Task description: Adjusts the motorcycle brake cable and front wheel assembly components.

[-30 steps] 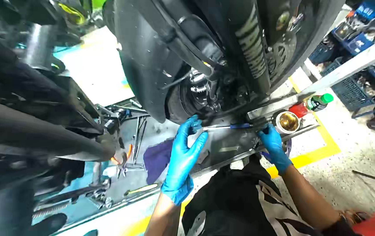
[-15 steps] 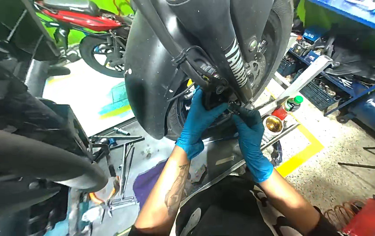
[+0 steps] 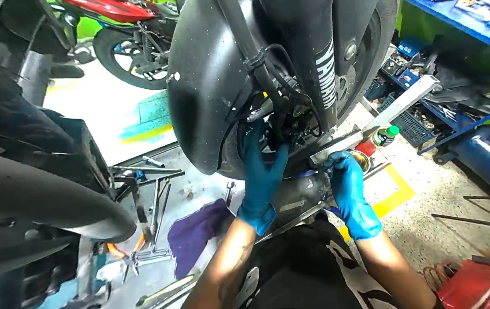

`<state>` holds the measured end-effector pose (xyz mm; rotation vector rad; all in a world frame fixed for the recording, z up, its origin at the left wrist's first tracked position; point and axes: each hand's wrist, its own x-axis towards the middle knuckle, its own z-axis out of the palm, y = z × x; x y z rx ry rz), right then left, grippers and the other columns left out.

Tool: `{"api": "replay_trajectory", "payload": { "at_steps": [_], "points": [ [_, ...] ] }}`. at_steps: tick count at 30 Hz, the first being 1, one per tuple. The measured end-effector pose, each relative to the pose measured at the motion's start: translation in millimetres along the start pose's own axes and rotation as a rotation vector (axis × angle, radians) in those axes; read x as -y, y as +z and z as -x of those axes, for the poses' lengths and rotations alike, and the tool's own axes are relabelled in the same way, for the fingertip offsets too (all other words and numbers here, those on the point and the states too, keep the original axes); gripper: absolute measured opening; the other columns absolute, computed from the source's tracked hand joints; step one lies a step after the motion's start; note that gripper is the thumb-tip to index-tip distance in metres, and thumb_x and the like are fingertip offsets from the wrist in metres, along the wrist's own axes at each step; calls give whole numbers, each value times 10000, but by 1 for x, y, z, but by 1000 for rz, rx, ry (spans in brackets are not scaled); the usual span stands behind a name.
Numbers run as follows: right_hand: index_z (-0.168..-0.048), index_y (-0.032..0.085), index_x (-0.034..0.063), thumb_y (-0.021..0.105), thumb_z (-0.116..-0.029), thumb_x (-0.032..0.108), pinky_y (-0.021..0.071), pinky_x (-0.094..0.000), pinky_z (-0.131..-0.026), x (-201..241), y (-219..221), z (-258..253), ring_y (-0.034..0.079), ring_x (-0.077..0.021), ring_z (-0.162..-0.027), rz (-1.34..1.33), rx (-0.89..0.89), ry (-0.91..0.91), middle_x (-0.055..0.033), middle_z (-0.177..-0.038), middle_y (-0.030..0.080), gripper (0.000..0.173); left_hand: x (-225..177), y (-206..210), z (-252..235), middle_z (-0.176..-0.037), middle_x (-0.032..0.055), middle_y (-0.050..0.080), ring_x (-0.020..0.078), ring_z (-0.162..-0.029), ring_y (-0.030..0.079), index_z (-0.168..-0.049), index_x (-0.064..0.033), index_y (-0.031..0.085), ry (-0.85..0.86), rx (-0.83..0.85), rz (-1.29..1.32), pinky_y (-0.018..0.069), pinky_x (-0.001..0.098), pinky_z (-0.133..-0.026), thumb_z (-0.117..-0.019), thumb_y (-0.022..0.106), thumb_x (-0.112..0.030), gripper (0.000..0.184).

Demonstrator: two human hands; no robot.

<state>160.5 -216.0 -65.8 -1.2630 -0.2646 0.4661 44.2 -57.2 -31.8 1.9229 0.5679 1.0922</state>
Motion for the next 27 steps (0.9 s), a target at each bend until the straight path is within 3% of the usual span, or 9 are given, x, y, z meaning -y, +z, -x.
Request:
{"api": "replay_trajectory", "payload": {
  "at_steps": [2, 5, 6, 11, 13, 15, 19, 24, 27],
  "points": [
    [-994, 643, 117, 449, -893, 62, 508, -276, -606, -7, 7, -20, 547, -86, -629, -67, -4, 175, 31, -759, 576, 226, 5, 1, 17, -1433, 207, 541, 229, -1319, 536, -1471, 29, 451, -3, -25, -52, 449, 377, -1108, -936, 650, -271, 645],
    [-1221, 616, 95, 465, -1060, 181, 384, -205, -460, -10, 22, -40, 401, -40, -492, -16, 39, 309, 45, -710, 518, 237, 10, 0, 34, -1416, 218, 552, 242, -1274, 576, -1484, 30, 443, -39, -18, -102, 476, 393, -1079, -963, 628, -242, 616],
    [-1255, 601, 99, 488, -1071, 208, 362, -199, -440, -9, 28, -47, 386, -40, -481, -16, 47, 347, 39, -712, 514, 242, 10, -1, 39, -1404, 205, 563, 236, -1253, 586, -1487, 15, 445, -56, -17, -100, 485, 396, -1065, -969, 625, -222, 598],
    [-1087, 581, 139, 500, -1072, 275, 388, -196, -441, -10, 45, -73, 416, -40, -492, -144, 34, 425, 42, -739, 538, 159, 0, 1, 55, -1280, 187, 628, 220, -1129, 638, -1441, 5, 509, -145, -21, -95, 524, 397, -997, -955, 641, -167, 532],
    [-1046, 574, 160, 481, -1075, 287, 397, -194, -450, -8, 44, -76, 430, -41, -501, -205, 51, 498, 48, -723, 523, 160, -9, 1, 64, -1297, 153, 630, 205, -1162, 628, -1446, -24, 512, -202, -6, -82, 516, 407, -1019, -957, 632, -183, 528],
    [-916, 537, 163, 435, -1083, 295, 381, -172, -415, -6, 42, -82, 408, -26, -446, -265, 126, 568, 63, -616, 470, 236, -16, 2, 66, -1321, 103, 637, 177, -1202, 617, -1452, -62, 523, -237, 8, -84, 507, 411, -1047, -971, 628, -215, 516],
    [-781, 500, 185, 353, -1079, 324, 327, -148, -371, 4, 30, -80, 377, -6, -401, -309, 305, 720, 82, -547, 434, 360, -28, 13, 66, -1180, 69, 699, 146, -1089, 663, -1367, -60, 614, -249, 20, -123, 534, 395, -987, -983, 607, -251, 429],
    [-803, 554, 191, 333, -1061, 294, 339, -156, -400, 16, 26, -56, 395, -7, -429, -364, 490, 788, 84, -590, 487, 356, -43, 29, 51, -1134, 98, 707, 162, -1033, 677, -1328, -26, 628, -160, 39, -221, 548, 392, -952, -985, 596, -233, 402],
    [-873, 606, 155, 424, -1076, 262, 351, -133, -403, 33, 31, -48, 401, 4, -433, -442, 486, 785, 69, -619, 513, 293, -52, 40, 39, -1122, 120, 710, 197, -985, 685, -1308, -17, 639, -133, 40, -280, 559, 421, -911, -983, 625, -224, 385]
  ]
}}
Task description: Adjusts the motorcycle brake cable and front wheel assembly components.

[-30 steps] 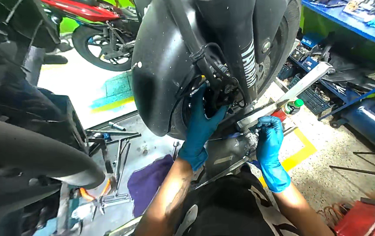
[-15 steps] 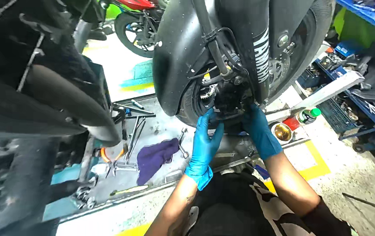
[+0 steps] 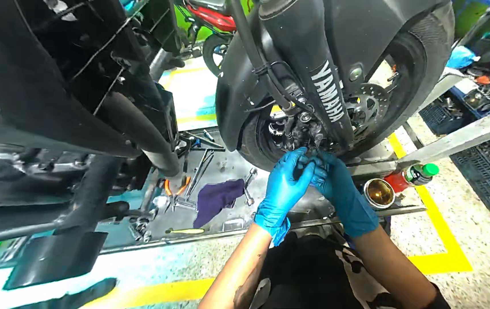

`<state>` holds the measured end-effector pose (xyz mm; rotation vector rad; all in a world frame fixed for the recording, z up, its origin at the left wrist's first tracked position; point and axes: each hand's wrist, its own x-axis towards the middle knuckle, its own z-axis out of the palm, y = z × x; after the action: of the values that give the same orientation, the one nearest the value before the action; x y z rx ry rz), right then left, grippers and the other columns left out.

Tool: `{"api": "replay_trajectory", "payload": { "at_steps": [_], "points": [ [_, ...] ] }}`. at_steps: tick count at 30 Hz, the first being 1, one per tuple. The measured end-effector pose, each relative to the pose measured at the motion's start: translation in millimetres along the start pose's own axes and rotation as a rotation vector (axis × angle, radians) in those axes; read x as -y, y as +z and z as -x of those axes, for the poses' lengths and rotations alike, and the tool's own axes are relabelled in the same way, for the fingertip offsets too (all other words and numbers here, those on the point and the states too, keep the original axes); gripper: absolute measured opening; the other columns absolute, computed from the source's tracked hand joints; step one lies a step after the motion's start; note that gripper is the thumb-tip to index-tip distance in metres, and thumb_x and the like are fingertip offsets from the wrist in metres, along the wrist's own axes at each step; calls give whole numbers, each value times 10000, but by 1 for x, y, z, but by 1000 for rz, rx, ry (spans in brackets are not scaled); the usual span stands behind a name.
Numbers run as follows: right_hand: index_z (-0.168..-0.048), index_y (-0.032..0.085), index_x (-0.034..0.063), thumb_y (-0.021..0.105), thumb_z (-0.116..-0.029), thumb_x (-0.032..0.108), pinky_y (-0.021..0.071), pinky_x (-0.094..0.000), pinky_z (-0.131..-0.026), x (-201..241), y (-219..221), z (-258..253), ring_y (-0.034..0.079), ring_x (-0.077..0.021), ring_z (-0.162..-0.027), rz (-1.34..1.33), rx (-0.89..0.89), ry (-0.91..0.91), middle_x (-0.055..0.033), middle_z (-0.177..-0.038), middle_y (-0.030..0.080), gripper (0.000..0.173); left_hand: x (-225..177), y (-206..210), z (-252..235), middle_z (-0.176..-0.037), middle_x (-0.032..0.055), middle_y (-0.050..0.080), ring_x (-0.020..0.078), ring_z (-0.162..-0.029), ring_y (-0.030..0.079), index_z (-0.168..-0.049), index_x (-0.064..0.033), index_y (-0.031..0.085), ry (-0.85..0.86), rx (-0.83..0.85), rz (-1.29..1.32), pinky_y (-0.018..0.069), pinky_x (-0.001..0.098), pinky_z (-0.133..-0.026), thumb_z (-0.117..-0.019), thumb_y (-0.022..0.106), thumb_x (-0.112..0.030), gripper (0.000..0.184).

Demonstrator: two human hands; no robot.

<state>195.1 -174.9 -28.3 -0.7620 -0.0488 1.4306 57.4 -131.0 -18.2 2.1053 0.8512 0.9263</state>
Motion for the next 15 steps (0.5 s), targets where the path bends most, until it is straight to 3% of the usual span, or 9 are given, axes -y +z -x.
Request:
{"api": "replay_trajectory", "payload": {
  "at_steps": [4, 6, 9, 12, 15],
  "points": [
    [-1077, 646, 121, 543, -1057, 235, 438, -183, -504, -5, 7, -1, 513, -43, -570, 77, -144, -188, 10, -791, 611, 156, -15, 12, -17, -1167, 142, 700, 254, -1065, 675, -1314, -30, 645, 83, -98, -159, 532, 482, -962, -970, 659, -227, 396],
    [-1128, 651, 114, 564, -1054, 251, 480, -204, -557, -7, 2, 1, 541, -46, -617, 195, -152, -329, 17, -821, 630, 178, -20, 22, -21, -1161, 165, 672, 322, -1076, 637, -1348, -57, 633, 121, -227, -324, 503, 526, -926, -935, 697, -272, 470],
    [-1095, 670, 117, 569, -1053, 293, 512, -220, -590, -18, 18, -3, 574, -46, -644, 314, -156, -445, 33, -810, 645, 207, -15, 11, -31, -1160, 144, 662, 344, -1085, 613, -1282, -140, 700, 182, -383, -526, 501, 532, -917, -865, 770, -295, 450],
    [-1078, 656, 132, 570, -1050, 346, 490, -217, -555, -20, 18, -10, 547, -47, -605, 331, -227, -499, 41, -771, 607, 232, -4, 11, -45, -1049, 83, 704, 296, -992, 632, -1175, -243, 780, 306, -341, -594, 464, 492, -933, -885, 763, -277, 292],
    [-1024, 645, 118, 609, -1035, 293, 412, -205, -455, -21, 18, -13, 457, -48, -486, 303, -267, -470, 40, -656, 540, 179, 0, 5, -52, -976, 77, 692, 290, -908, 610, -1132, -253, 797, 379, -294, -643, 437, 499, -902, -922, 740, -300, 223]
  ]
}}
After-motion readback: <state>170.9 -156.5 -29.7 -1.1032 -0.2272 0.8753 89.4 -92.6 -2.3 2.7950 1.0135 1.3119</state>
